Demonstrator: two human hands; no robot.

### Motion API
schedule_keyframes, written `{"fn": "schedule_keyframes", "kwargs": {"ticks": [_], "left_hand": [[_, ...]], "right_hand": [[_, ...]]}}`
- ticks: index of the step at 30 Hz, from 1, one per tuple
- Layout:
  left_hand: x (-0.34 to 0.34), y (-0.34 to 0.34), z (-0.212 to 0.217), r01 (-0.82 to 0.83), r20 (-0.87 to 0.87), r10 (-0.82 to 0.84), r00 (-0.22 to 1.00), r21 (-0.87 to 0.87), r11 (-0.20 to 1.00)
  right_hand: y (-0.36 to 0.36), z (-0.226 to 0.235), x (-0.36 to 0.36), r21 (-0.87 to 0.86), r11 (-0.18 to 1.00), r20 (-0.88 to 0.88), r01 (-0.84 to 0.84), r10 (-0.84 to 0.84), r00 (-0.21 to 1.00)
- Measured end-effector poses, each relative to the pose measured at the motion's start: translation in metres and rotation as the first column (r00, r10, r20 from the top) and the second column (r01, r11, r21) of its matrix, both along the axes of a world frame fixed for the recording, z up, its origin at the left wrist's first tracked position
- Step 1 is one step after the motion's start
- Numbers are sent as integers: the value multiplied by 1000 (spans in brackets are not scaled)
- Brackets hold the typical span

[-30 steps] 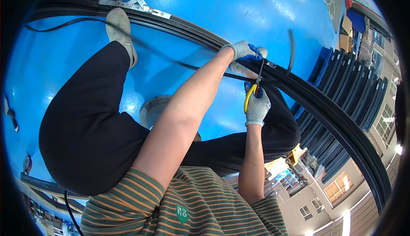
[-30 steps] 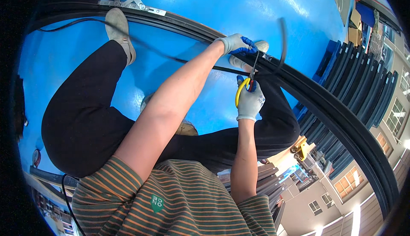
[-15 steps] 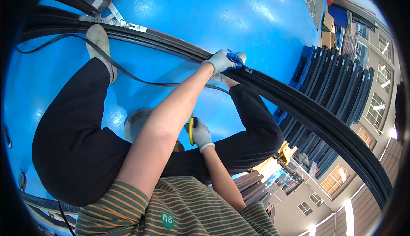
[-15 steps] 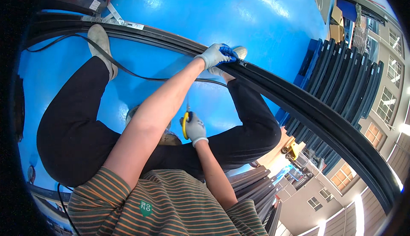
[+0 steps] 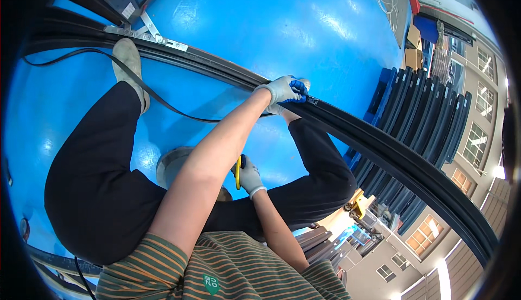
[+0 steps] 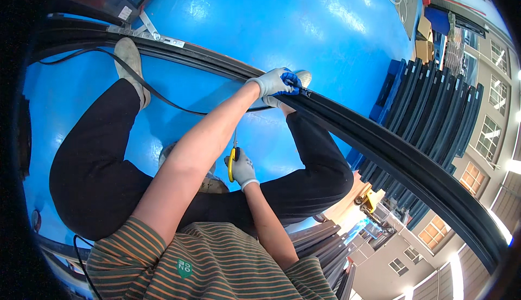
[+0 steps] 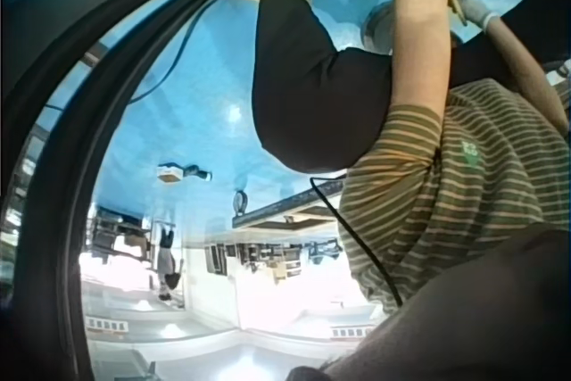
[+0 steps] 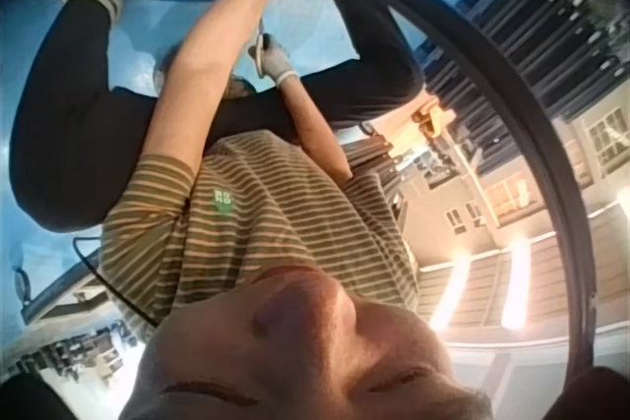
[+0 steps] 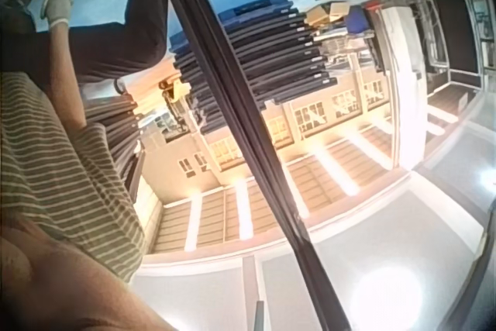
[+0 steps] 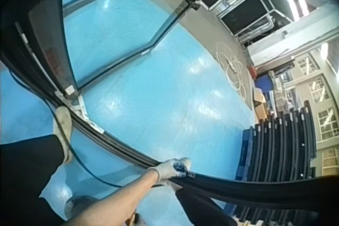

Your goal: Installing a rubber gasket seal around the inner edge of a metal door or booth frame.

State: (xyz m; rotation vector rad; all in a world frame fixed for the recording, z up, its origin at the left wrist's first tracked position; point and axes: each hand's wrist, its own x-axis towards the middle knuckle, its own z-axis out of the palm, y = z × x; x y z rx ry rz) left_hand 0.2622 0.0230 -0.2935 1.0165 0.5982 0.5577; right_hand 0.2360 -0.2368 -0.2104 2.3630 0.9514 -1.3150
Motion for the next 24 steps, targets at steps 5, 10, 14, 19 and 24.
{"fn": "schedule_keyframes", "kwargs": {"ticks": [5, 10, 14, 19, 24], "left_hand": [[-1, 2, -4, 33, -4, -34, 999, -31, 999], [4, -3, -11, 29, 23, -26, 999, -117, 993], [7, -5, -15, 26, 57, -17, 998, -170, 985], [0, -2, -20, 23, 64, -7, 998, -244, 969], [-2, 1, -6, 33, -66, -43, 997, -144, 989]], "right_hand": [[11, 15, 11, 13, 998, 11, 60, -60, 998], [21, 36, 25, 132, 976, 42, 174, -181, 983], [26, 39, 31, 208, 950, 44, 233, -247, 968], [27, 27, 30, 144, 977, 50, 157, -166, 985], [10, 16, 20, 36, 999, 25, -8, 7, 1000]]}}
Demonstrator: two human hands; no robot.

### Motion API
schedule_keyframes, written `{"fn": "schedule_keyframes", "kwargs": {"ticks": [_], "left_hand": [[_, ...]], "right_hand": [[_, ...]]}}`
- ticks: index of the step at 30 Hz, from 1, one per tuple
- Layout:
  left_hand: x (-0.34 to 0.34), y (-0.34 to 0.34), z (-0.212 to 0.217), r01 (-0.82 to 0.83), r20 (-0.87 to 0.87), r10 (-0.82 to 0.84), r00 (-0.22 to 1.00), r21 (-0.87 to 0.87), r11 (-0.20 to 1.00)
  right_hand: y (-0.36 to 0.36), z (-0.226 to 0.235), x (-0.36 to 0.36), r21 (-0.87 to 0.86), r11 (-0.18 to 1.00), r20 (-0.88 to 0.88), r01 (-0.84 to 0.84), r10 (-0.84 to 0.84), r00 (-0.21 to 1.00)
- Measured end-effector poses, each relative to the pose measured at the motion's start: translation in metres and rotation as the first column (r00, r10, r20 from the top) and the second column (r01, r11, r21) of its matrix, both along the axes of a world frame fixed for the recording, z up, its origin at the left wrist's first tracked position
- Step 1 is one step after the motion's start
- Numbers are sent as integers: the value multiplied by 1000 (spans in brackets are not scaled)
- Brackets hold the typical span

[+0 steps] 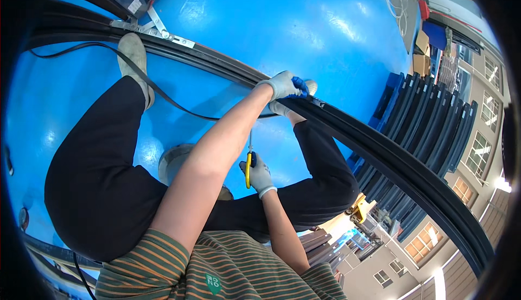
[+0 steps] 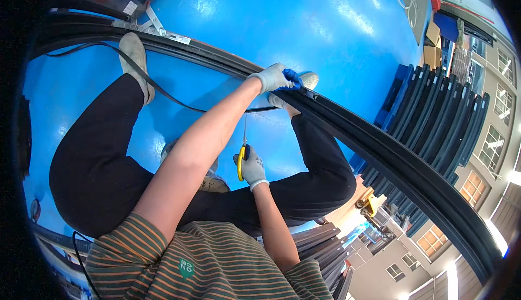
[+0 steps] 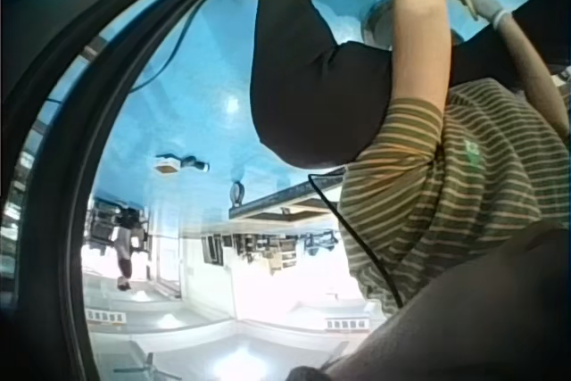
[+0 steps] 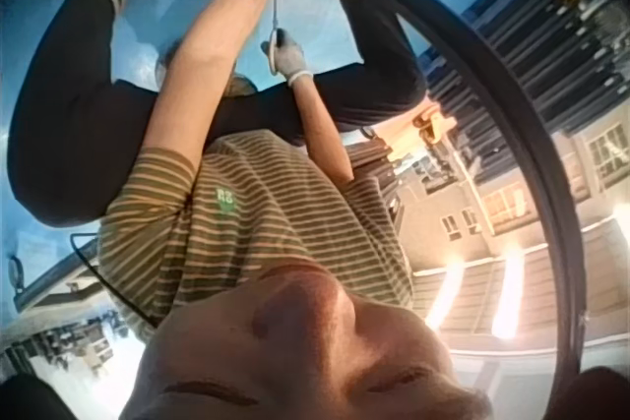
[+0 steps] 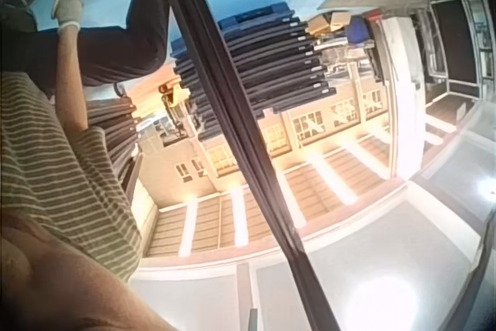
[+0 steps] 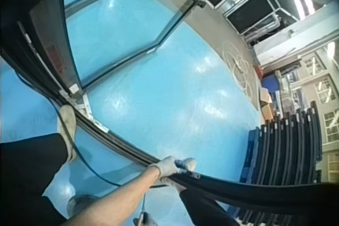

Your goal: Installing a rubber gasket seal around the inner edge of a metal door or booth frame.

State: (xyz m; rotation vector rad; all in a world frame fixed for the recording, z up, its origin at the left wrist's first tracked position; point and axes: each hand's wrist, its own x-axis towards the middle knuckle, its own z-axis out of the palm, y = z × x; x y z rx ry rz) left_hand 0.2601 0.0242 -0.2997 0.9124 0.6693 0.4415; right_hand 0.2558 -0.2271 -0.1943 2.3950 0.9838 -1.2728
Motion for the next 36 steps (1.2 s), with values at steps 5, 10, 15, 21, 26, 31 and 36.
{"fn": "schedule_keyframes", "kwargs": {"ticks": [5, 10, 15, 21, 26, 31, 36], "left_hand": [[-1, 7, 11, 23, 2, -23, 1000, 20, 1000], [-7, 13, 27, 75, -71, -71, 995, 59, 995], [-11, 18, 33, 80, -141, -52, 989, 198, 977], [-9, 16, 33, 54, -128, -22, 991, 247, 967], [-1, 24, 15, 97, -107, -78, 991, 184, 978], [-3, 35, 39, 220, -236, -177, 955, 168, 961], [1, 41, 22, 249, -227, -210, 951, 159, 955]], "right_hand": [[-8, -7, -9, -30, 998, -69, -62, 60, 996], [-8, -9, -8, -36, 997, -98, -66, 62, 993], [-7, -10, -7, -22, 996, -101, -87, 85, 991], [-5, -7, -8, -33, 996, -122, -81, 77, 990], [0, -6, -16, -26, 994, -146, -106, 101, 984], [1, 0, -15, 5, 994, -146, -111, 110, 983], [6, 1, -17, -10, 994, -178, -110, 106, 978]]}}
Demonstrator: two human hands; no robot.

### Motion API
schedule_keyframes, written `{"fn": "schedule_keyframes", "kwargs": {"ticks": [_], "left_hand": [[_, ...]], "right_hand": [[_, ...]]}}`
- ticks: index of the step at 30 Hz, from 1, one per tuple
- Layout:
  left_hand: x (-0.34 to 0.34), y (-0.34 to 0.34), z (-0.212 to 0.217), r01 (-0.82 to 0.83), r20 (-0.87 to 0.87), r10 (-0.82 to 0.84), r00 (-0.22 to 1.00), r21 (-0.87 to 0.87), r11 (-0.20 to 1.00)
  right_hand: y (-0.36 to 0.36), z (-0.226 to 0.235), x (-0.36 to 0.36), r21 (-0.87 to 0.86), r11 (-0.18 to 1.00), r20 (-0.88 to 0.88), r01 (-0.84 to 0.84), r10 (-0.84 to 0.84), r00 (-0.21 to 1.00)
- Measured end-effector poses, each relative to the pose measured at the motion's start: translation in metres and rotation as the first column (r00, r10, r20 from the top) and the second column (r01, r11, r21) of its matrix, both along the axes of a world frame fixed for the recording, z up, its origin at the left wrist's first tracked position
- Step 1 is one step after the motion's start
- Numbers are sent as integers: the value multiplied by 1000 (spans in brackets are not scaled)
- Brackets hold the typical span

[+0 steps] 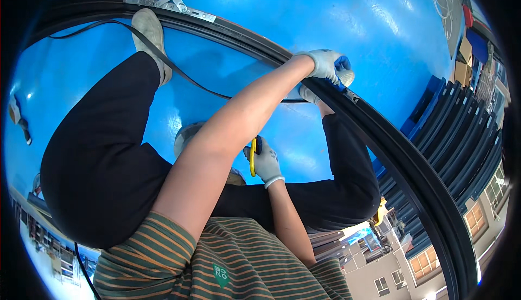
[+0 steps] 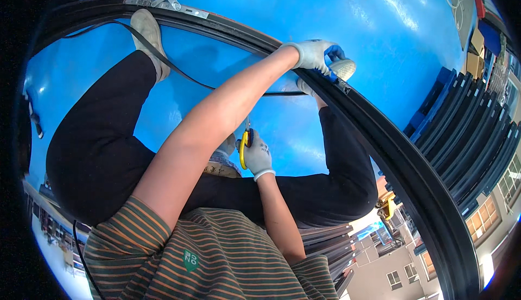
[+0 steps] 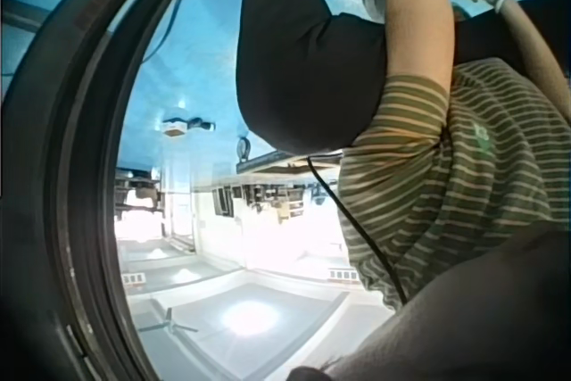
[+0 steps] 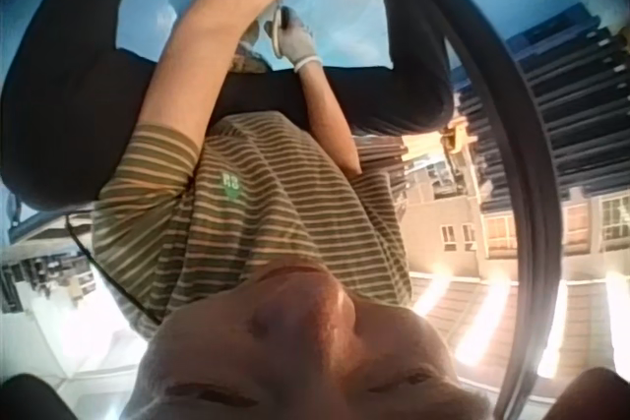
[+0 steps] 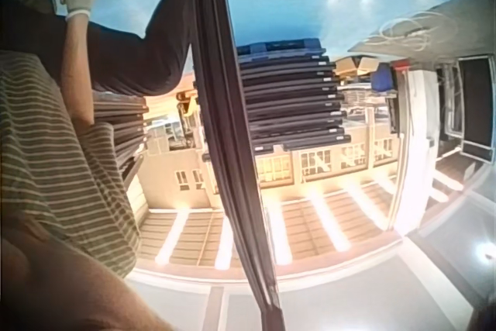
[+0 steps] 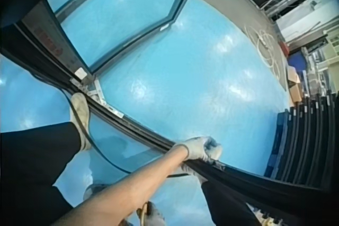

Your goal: Installing a rubber gasket seal around the inner edge of a metal door or booth frame.

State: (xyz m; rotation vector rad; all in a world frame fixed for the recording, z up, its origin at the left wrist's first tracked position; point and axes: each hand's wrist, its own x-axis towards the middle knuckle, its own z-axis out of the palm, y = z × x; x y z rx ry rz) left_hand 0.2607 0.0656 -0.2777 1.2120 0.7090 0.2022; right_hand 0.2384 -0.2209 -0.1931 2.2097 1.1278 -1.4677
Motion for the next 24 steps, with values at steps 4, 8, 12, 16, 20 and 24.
{"fn": "schedule_keyframes", "kwargs": {"ticks": [4, 8, 12, 16, 20, 24], "left_hand": [[8, -2, -19, 35, 144, -21, 989, -91, 995], [8, -3, -10, 124, 87, -112, 990, -147, 981], [9, -2, -8, 140, 126, -111, 986, -246, 959], [11, -25, -30, -16, 160, 77, 984, -356, 934], [17, -27, -25, -47, 170, 117, 978, -370, 928], [13, -32, -19, -84, 152, 140, 978, -328, 941]], "right_hand": [[1, 1, 0, -33, 999, -5, 6, -6, 1000], [-1, 4, 4, -70, 996, -12, 47, -48, 999], [-9, -1, 8, 12, 1000, -19, 17, -16, 1000], [-2, 1, 1, -21, 1000, -14, 23, -23, 1000], [-3, 1, 3, -44, 998, 5, 36, -36, 999], [-3, 2, 3, -55, 998, 8, 33, -32, 999]]}}
